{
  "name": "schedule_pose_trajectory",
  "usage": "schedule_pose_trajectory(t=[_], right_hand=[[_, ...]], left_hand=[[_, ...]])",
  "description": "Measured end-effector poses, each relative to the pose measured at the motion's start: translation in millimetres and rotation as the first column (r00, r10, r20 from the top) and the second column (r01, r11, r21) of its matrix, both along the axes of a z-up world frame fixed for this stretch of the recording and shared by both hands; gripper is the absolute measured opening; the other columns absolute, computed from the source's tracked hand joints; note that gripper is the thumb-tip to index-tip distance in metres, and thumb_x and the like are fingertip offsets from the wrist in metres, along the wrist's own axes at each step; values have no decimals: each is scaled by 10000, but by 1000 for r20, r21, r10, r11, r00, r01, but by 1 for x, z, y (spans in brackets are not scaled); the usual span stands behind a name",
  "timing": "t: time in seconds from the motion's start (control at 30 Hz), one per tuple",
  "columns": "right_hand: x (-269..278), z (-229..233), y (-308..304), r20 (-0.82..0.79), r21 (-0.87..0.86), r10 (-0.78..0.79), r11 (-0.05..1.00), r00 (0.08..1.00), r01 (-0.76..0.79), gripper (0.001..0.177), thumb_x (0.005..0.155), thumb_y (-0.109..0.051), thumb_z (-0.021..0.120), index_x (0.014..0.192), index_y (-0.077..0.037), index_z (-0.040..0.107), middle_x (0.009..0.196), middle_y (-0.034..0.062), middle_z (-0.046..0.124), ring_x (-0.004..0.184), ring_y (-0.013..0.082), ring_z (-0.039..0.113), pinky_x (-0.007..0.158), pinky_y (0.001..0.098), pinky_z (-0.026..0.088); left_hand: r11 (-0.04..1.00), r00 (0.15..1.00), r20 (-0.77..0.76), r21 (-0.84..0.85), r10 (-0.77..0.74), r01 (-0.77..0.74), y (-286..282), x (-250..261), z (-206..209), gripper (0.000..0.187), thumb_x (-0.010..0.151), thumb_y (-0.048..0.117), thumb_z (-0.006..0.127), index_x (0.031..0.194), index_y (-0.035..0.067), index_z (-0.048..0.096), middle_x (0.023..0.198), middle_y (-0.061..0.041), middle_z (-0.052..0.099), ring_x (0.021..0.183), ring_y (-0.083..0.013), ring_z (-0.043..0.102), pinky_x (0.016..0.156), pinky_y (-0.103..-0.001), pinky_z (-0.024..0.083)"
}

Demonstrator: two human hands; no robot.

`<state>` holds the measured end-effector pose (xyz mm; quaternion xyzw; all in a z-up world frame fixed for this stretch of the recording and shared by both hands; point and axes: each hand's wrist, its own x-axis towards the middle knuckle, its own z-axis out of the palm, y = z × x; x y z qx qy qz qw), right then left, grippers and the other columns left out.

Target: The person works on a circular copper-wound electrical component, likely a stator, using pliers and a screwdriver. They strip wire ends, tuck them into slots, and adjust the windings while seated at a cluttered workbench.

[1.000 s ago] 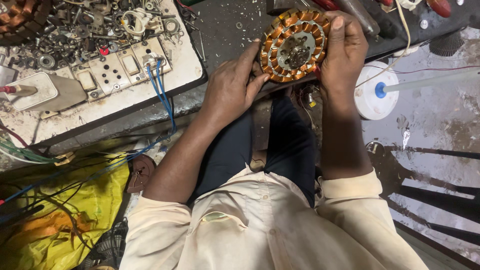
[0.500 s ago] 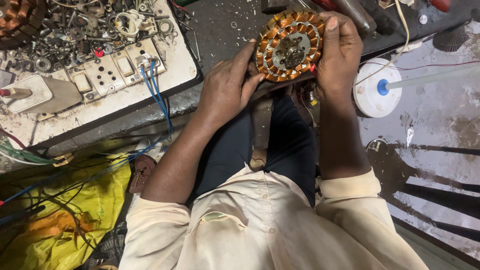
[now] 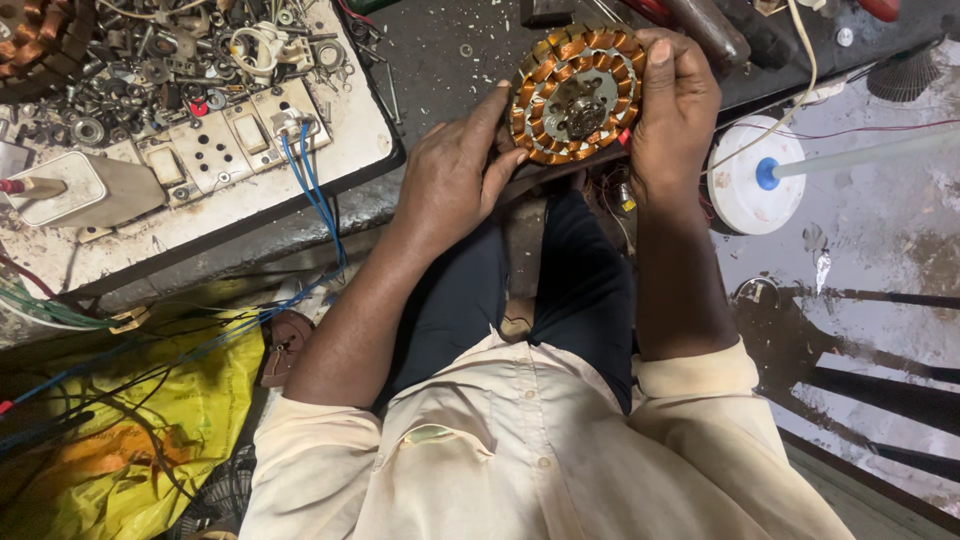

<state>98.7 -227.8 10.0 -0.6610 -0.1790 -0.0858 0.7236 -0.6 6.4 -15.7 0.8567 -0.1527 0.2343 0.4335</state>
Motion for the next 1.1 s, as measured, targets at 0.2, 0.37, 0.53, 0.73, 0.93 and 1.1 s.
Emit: schedule_pose_trajectory(t=[0.2, 0.37, 0.53, 0.73, 0.93, 1.1], right_hand=[[-2, -1, 2, -55, 36, -8, 999, 998, 10, 275, 1133, -251, 603, 1196, 8, 669, 1106, 74, 725, 1006, 123, 685, 949, 281, 564], [-8, 2, 3, -127, 66, -1, 998, 992, 10, 307, 1110, -276, 609, 1215, 3, 680, 1103, 73, 737, 1004, 126, 692, 948, 280, 562], [-14, 2, 8, -31, 13, -36, 999, 999, 36, 283, 1141, -247, 611, 1244, 8, 680, 1171, 62, 706, 1075, 114, 645, 1017, 280, 518], [-12, -5, 7, 23, -53, -81, 995, 996, 82, 265, 1134, -237, 587, 1226, -10, 686, 1170, 41, 708, 1077, 112, 644, 1025, 289, 513], [-2, -18, 4, 25, -70, -107, 992, 994, 109, 267, 1129, -232, 588, 1228, -10, 698, 1116, 42, 715, 1016, 107, 629, 965, 276, 507], [-1, -18, 0, 17, -98, -127, 987, 992, 128, 285, 1127, -251, 584, 1221, -3, 690, 1145, 57, 720, 1035, 111, 653, 970, 276, 530]], left_hand=[[1000, 1000, 11, 2, 1, -1, 1, -1, 3, 701, 988, 219, 787, 1542, 14, 409, 980, -124, 732, 877, -249, 724, 853, -423, 552], [1000, 1000, 5, -29, 5, -5, 2, -2, 7, 676, 986, 195, 787, 1531, 10, 432, 954, -138, 714, 857, -279, 712, 843, -435, 554], [995, 997, 7, -62, 76, -75, 2, -1, 10, 512, 1013, 139, 751, 1456, 19, 525, 969, -128, 722, 884, -299, 716, 825, -432, 559], [994, 995, 34, -69, 91, -89, 2, -1, 9, 486, 999, 124, 738, 1423, -8, 542, 979, -147, 722, 893, -319, 711, 816, -431, 559], [992, 995, 4, -79, 102, -102, -1, 1, 13, 476, 986, 104, 727, 1411, -22, 555, 957, -150, 724, 876, -300, 723, 818, -434, 570], [988, 994, 54, -124, 98, -90, -1, 0, 17, 489, 977, 111, 719, 1420, -12, 552, 993, -155, 724, 897, -316, 721, 836, -436, 567]])
